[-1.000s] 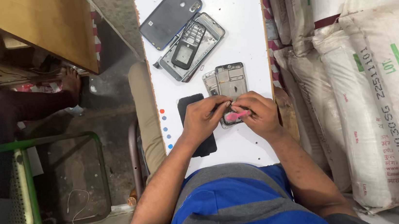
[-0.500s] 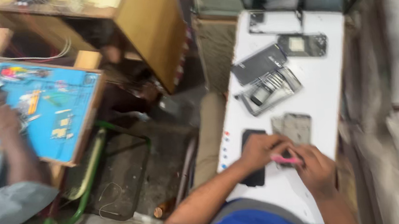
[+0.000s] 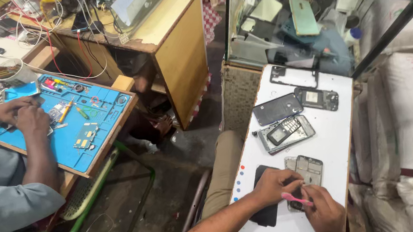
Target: The person uses a pink toothbrush to scrub the interior surfaces of a disassembled mobile phone chassis. The person then picks up a black phone back cover and scrubs its surface with the toothbrush before placing it back on the table.
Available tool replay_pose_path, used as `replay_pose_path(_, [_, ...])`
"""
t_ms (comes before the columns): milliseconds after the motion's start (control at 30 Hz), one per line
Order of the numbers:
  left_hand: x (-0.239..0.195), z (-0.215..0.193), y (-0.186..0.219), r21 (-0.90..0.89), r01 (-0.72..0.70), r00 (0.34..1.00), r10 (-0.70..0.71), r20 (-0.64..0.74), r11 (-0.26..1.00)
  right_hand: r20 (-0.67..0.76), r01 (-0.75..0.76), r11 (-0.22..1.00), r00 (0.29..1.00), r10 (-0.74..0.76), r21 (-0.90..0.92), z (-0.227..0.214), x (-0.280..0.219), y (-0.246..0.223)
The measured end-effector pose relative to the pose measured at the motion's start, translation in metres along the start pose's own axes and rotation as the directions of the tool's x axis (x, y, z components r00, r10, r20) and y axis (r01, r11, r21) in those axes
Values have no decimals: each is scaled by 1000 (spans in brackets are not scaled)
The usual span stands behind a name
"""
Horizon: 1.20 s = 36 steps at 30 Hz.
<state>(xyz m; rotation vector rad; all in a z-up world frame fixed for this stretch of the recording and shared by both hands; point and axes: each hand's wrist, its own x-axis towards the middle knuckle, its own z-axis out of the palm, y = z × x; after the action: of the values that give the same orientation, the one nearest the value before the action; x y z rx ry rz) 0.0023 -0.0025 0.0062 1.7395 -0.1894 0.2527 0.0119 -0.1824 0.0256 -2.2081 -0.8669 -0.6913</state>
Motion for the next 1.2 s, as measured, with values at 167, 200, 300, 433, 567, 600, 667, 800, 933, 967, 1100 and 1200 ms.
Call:
replay_pose_path(167, [0, -1, 0, 31, -77, 996, 78, -33, 997, 25, 2, 1000, 1000, -1, -21, 2, -5, 7])
replay_pose_path(200, [1, -1, 0, 51, -100, 994, 102, -45, 994, 19, 5, 999, 1000, -4, -35, 4, -5, 9])
replay_pose_path(300, [0, -1, -1, 42, -75, 997, 76, -20, 996, 30, 0, 999, 1000, 1, -38, 4, -9, 13])
replay_pose_path(433, [2, -1, -5, -36, -2, 1000, 2, 8, 999, 54, -17, 997, 998, 21, -72, 7, -14, 18])
replay_pose_path(567, [2, -2, -5, -54, 0, 999, 2, 34, 999, 19, -11, 997, 1000, 13, -81, 12, -19, 19])
replay_pose_path(600, [3, -3, -5, -25, -19, 999, 19, 33, 1000, 16, -17, 996, 1000, 19, -86, 13, -18, 20])
replay_pose_path(667, [3, -2, -4, 0, 13, 999, -13, 40, 1000, 22, -32, 996, 999, 34, -87, 14, -19, 21])
replay_pose_path(800, [3, -2, -4, -2, -91, 996, 91, 16, 996, 24, -35, 996, 999, 37, -80, 16, -21, 24])
replay_pose_path(933, [2, -1, -5, -30, -7, 999, 8, 47, 1000, 55, -26, 999, 998, 28, -41, 15, -23, 28])
replay_pose_path(967, [2, -1, -6, -45, -10, 998, 12, 56, 999, 74, -48, 997, 996, 52, -53, 15, -24, 29])
replay_pose_path(1100, [1, -1, -7, -31, -104, 994, 105, 30, 994, 120, -84, 993, 988, 93, -79, 14, -27, 30])
replay_pose_path(1200, [2, -2, -6, -24, -53, 997, 54, 58, 998, 108, -82, 994, 990, 89, -67, 14, -27, 30])
